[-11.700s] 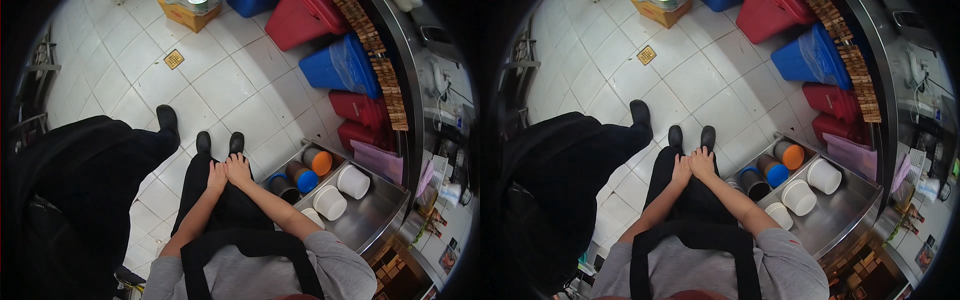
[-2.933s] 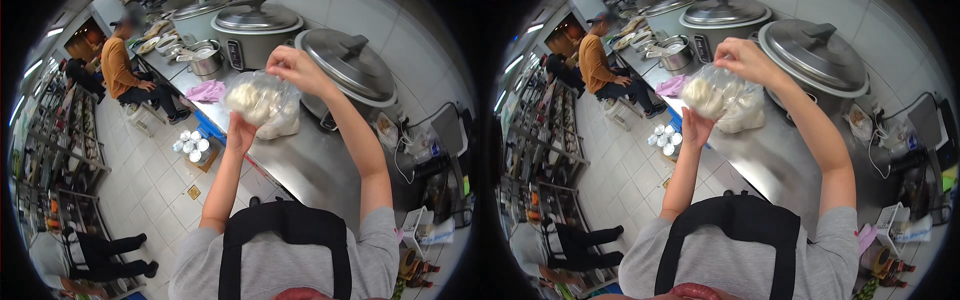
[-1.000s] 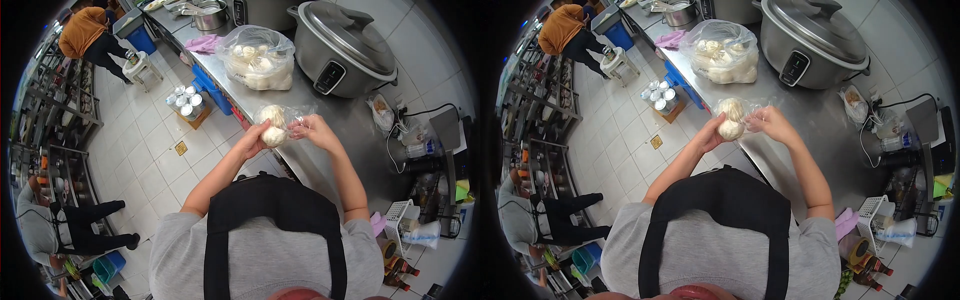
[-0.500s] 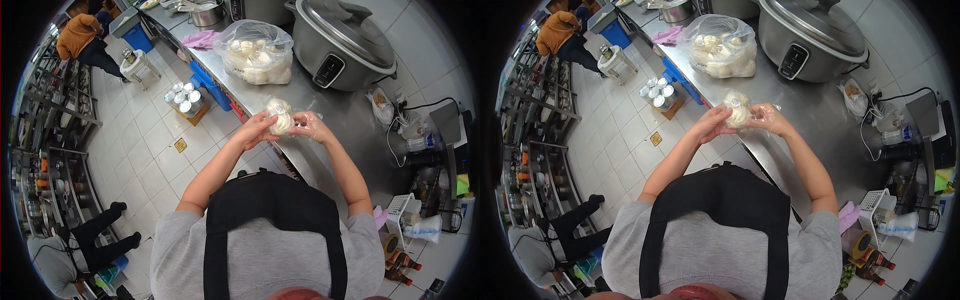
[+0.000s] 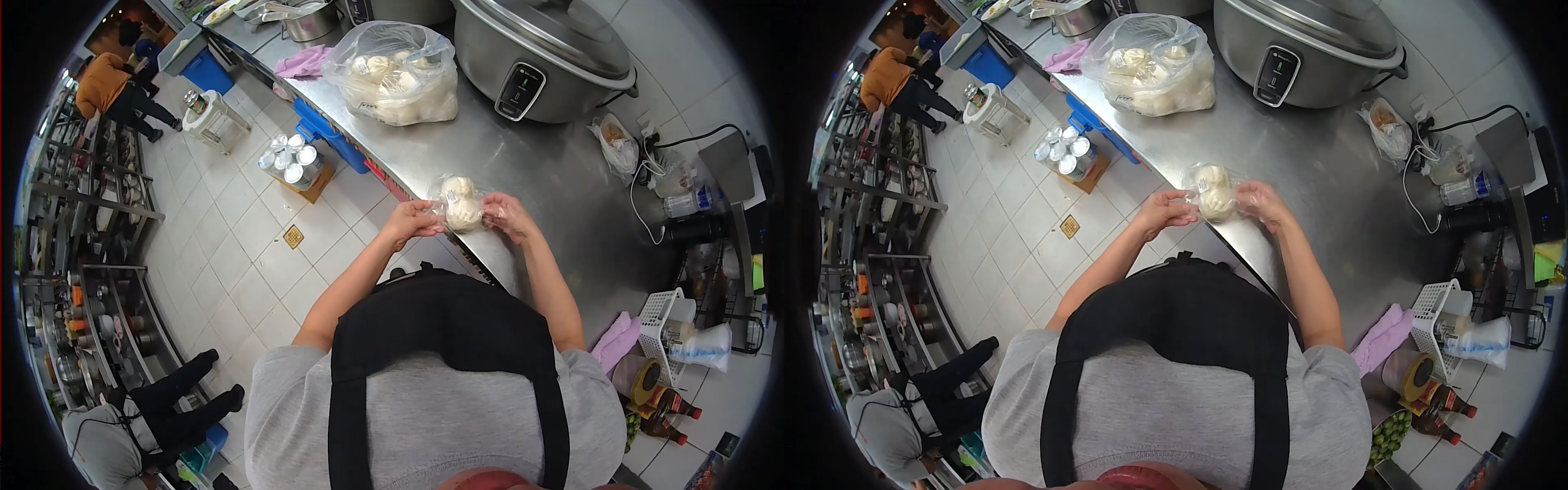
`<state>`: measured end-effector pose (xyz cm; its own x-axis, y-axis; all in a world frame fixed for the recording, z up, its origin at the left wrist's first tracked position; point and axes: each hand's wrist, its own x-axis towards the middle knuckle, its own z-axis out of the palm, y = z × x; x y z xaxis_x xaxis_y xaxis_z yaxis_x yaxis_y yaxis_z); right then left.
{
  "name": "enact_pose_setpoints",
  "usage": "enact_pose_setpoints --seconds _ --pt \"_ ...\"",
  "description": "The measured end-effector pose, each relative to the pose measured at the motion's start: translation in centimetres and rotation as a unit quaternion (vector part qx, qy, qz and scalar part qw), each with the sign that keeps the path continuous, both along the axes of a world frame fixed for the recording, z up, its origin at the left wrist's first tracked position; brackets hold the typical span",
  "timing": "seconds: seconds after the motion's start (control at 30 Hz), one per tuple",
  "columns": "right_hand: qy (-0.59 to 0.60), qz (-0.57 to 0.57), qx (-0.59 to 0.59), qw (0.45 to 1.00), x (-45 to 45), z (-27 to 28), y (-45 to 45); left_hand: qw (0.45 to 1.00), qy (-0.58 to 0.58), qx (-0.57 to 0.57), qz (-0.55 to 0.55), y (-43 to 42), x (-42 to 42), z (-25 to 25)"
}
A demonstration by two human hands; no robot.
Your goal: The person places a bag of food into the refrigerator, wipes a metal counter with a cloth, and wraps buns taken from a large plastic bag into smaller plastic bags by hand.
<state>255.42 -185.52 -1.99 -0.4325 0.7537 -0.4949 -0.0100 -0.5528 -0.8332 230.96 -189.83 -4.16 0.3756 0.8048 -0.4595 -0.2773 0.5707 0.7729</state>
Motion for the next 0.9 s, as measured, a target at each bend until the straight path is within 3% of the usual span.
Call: enact_pose_setpoints --seconds 0.07,0.17,0.23,0.37,0.43,0.63,0.73,0.87,0.9 --pt "-0.017 0.014 -0.017 1.0 0.4 0.2 -0.1 1.0 -0.001 -0.006 0.01 -0.3 0.2 0.2" --pt "-0.014 0.067 0.078 0.995 0.3 -0.4 -0.3 0.999 -0.035 0.002 0.018 -0.6 0.8 0.7" --pt "-0.092 0.131 0.148 0.976 -0.4 0.6 -0.4 0.999 -0.02 0.011 0.023 -0.4 1.0 0.6" --pt "-0.126 0.156 0.147 0.969 -0.5 1.8 0.1 0.998 -0.036 0.028 0.035 -0.6 1.1 0.1" --pt "-0.081 0.115 0.05 0.989 0.3 1.3 0.7 0.999 0.003 0.045 0.024 -0.4 1.0 0.0" --pt "-0.056 0.111 0.06 0.99 1.0 1.3 0.5 0.994 0.069 0.083 0.007 -0.4 1.2 0.2" --pt "-0.07 0.179 0.074 0.979 0.5 2.1 0.3 0.998 0.004 0.063 0.015 -0.4 1.5 0.9" --pt "-0.122 0.15 0.084 0.977 1.0 0.7 1.1 0.997 0.028 0.072 0.007 0.2 1.6 0.2" --pt "-0.071 0.106 0.043 0.991 1.3 -0.1 1.3 0.994 0.061 0.086 0.013 0.1 1.5 0.3"
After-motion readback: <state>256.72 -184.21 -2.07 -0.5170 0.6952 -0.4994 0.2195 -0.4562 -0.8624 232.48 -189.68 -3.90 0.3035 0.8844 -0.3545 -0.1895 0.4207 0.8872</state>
